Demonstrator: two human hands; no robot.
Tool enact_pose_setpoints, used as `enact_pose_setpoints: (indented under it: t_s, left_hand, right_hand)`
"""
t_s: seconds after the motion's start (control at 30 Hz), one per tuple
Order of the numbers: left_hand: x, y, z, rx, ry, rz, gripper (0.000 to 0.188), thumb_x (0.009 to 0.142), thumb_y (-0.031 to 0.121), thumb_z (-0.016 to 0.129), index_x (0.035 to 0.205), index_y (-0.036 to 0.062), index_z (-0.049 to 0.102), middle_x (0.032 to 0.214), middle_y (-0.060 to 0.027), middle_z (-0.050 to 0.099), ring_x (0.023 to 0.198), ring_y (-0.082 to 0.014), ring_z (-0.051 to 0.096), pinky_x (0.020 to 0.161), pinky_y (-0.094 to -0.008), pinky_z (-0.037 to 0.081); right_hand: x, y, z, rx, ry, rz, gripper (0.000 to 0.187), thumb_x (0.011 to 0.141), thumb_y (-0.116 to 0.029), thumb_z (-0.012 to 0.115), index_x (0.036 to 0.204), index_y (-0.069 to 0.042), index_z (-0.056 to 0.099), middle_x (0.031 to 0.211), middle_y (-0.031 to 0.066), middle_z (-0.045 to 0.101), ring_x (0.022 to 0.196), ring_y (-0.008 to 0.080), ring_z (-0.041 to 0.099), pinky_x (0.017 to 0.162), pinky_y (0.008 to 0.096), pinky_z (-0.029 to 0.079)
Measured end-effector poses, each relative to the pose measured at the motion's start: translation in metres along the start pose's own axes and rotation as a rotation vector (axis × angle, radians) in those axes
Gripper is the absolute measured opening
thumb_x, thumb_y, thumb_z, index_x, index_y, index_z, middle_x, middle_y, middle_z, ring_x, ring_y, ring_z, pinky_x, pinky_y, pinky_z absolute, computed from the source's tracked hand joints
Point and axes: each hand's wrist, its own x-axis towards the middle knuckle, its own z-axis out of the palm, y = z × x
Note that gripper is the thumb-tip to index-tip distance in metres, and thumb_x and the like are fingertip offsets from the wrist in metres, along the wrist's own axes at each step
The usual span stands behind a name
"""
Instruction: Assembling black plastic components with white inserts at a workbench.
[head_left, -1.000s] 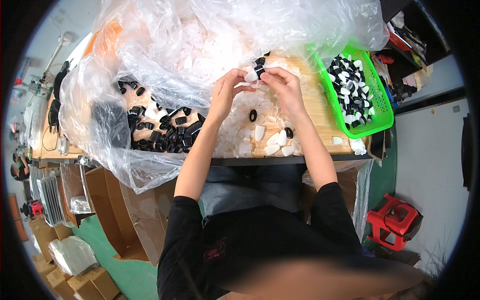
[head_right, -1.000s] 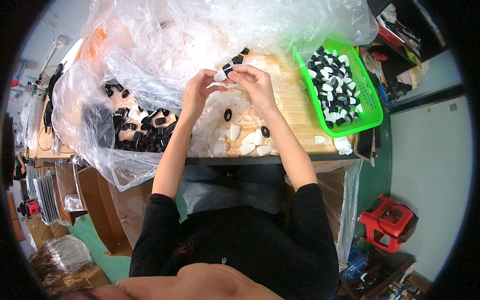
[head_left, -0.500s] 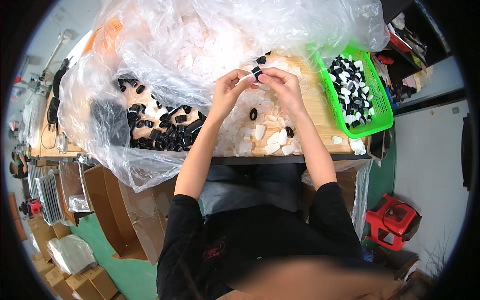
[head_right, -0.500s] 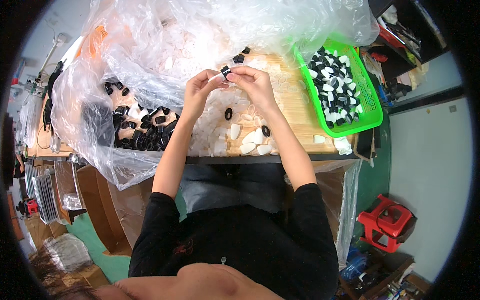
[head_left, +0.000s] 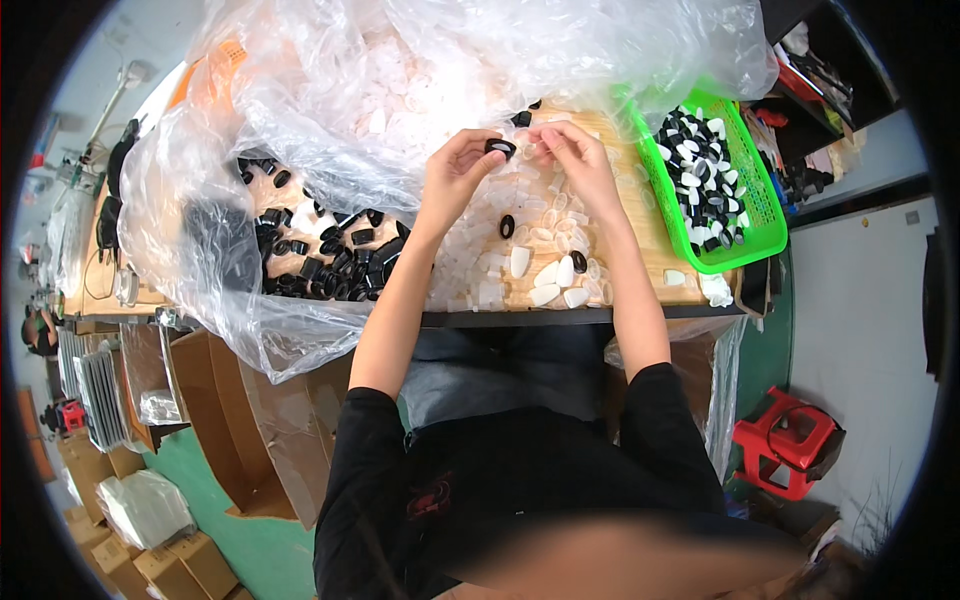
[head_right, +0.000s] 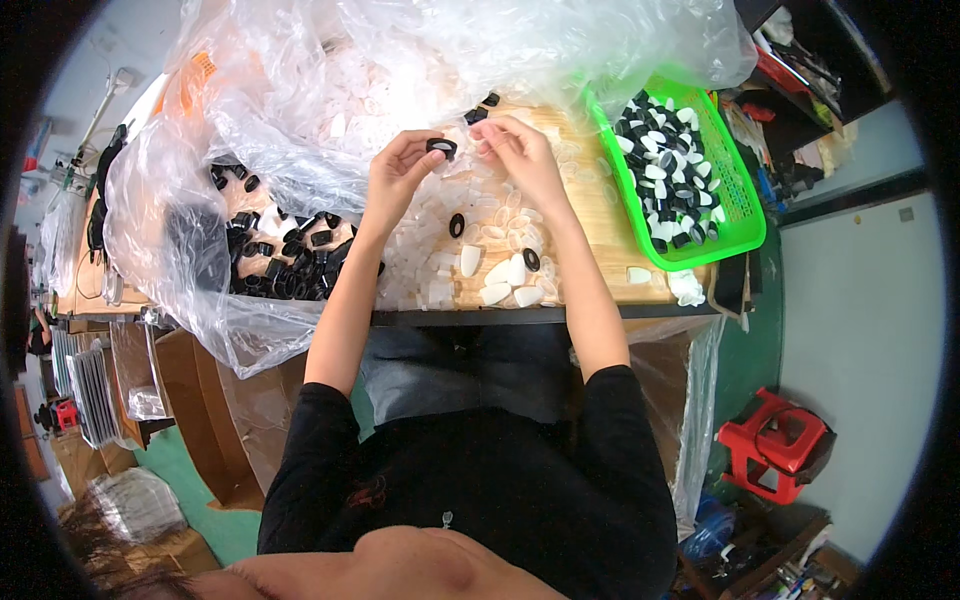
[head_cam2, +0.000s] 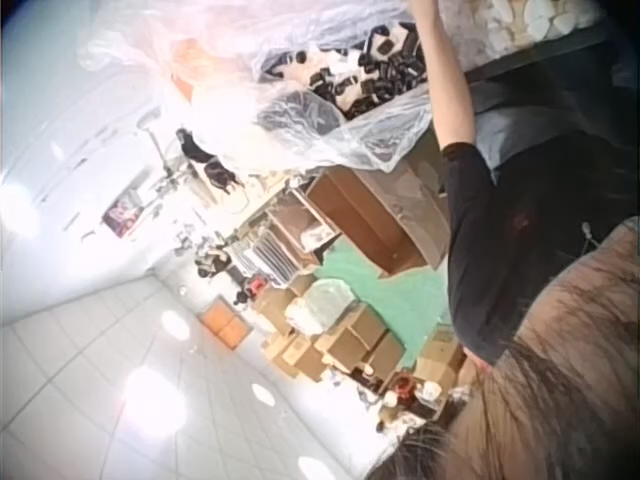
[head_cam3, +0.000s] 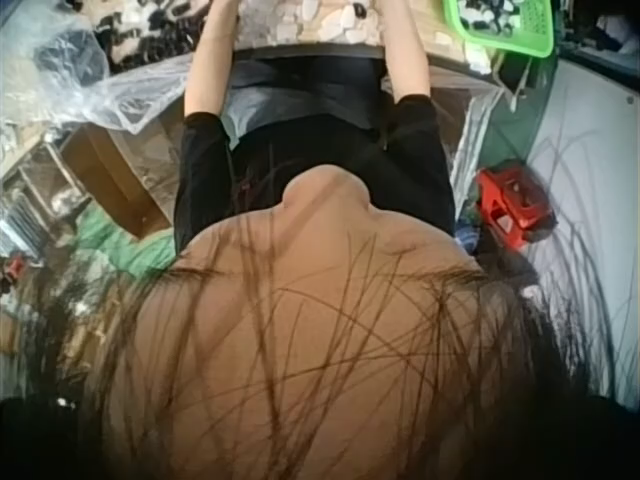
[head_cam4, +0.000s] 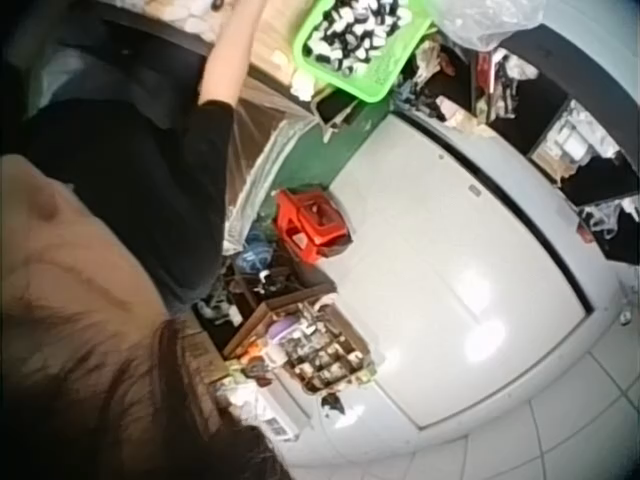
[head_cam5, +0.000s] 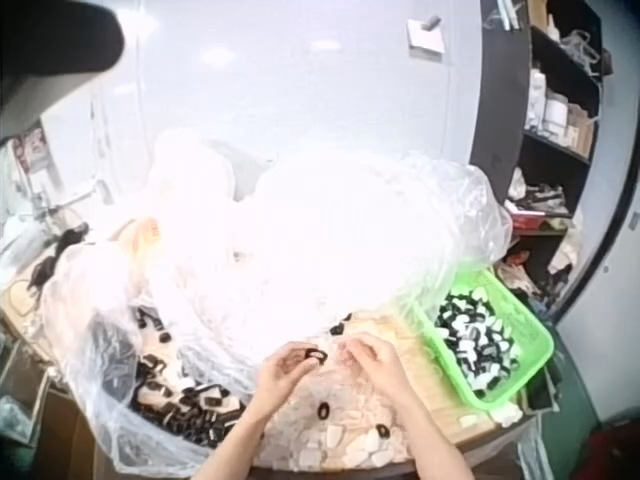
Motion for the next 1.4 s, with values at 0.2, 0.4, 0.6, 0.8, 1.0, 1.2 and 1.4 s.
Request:
enact_pose_setpoints:
  t_s: [0.2, 0.4, 0.6, 0.8, 1.0, 1.2, 1.4]
  left_hand:
    - [-0.001, 0.002, -0.002, 0.326, 0.100, 0.147, 0.026, 0.084, 0.004, 0.071, 0.110, -0.0009, 0.066, 0.104, -0.0089, 0.070, 0.095, -0.0156, 0.066, 0.086, -0.0281, 0.052]
    - [0.000, 0.002, -0.001, 0.575, 0.125, 0.315, 0.028, 0.079, 0.006, 0.075, 0.106, 0.0039, 0.069, 0.103, -0.0110, 0.071, 0.097, -0.0239, 0.067, 0.085, -0.0316, 0.051]
    - [0.000, 0.002, -0.003, 0.581, 0.151, 0.366, 0.028, 0.078, 0.005, 0.076, 0.105, 0.0050, 0.069, 0.100, -0.0108, 0.071, 0.094, -0.0250, 0.067, 0.083, -0.0323, 0.051]
    - [-0.002, 0.001, -0.002, 0.631, 0.134, 0.349, 0.029, 0.078, 0.007, 0.076, 0.106, 0.0047, 0.069, 0.099, -0.0097, 0.071, 0.092, -0.0226, 0.067, 0.082, -0.0314, 0.051]
    - [-0.005, 0.008, 0.007, 0.648, 0.020, 0.298, 0.031, 0.078, 0.008, 0.077, 0.107, 0.0038, 0.069, 0.100, -0.0093, 0.071, 0.091, -0.0204, 0.067, 0.082, -0.0306, 0.051]
    - [-0.007, 0.000, 0.006, 0.556, -0.012, 0.249, 0.031, 0.078, 0.009, 0.078, 0.107, 0.0016, 0.069, 0.100, -0.0096, 0.071, 0.093, -0.0181, 0.066, 0.083, -0.0308, 0.050]
    - [-0.006, 0.003, 0.006, 0.411, 0.056, 0.190, 0.029, 0.079, 0.007, 0.078, 0.106, 0.0002, 0.069, 0.101, -0.0080, 0.071, 0.097, -0.0148, 0.064, 0.090, -0.0296, 0.047]
  right_hand:
    - [0.002, 0.021, -0.007, -0.677, 0.007, -0.055, 0.019, 0.084, -0.006, 0.065, 0.103, -0.007, 0.069, 0.087, 0.0065, 0.068, 0.081, 0.0153, 0.063, 0.072, 0.0276, 0.050]
    - [0.003, 0.038, 0.021, -1.018, -0.170, -0.509, 0.020, 0.076, 0.000, 0.064, 0.094, -0.007, 0.070, 0.095, 0.0064, 0.068, 0.104, 0.0253, 0.059, 0.087, 0.0375, 0.049]
    - [0.001, 0.017, 0.012, -0.690, 0.080, -0.418, 0.018, 0.080, 0.003, 0.061, 0.095, -0.004, 0.069, 0.094, 0.0081, 0.067, 0.087, 0.0257, 0.065, 0.077, 0.0351, 0.053]
    - [-0.005, -0.008, 0.011, -0.412, 0.191, -0.474, 0.023, 0.088, 0.004, 0.060, 0.109, -0.004, 0.065, 0.097, 0.0095, 0.067, 0.086, 0.0195, 0.068, 0.073, 0.0305, 0.054]
    - [-0.007, 0.001, 0.022, -0.552, 0.197, -0.800, 0.031, 0.083, 0.004, 0.069, 0.112, -0.004, 0.062, 0.100, 0.0104, 0.068, 0.085, 0.0223, 0.069, 0.071, 0.0299, 0.057]
    - [-0.010, 0.004, 0.025, -0.633, 0.082, -0.772, 0.032, 0.084, 0.003, 0.068, 0.114, -0.005, 0.060, 0.108, 0.0110, 0.067, 0.095, 0.0242, 0.068, 0.078, 0.0317, 0.057]
    - [-0.010, -0.011, 0.027, -0.313, 0.161, -0.672, 0.021, 0.086, -0.003, 0.065, 0.106, -0.004, 0.063, 0.115, 0.0140, 0.064, 0.105, 0.0266, 0.064, 0.088, 0.0366, 0.053]
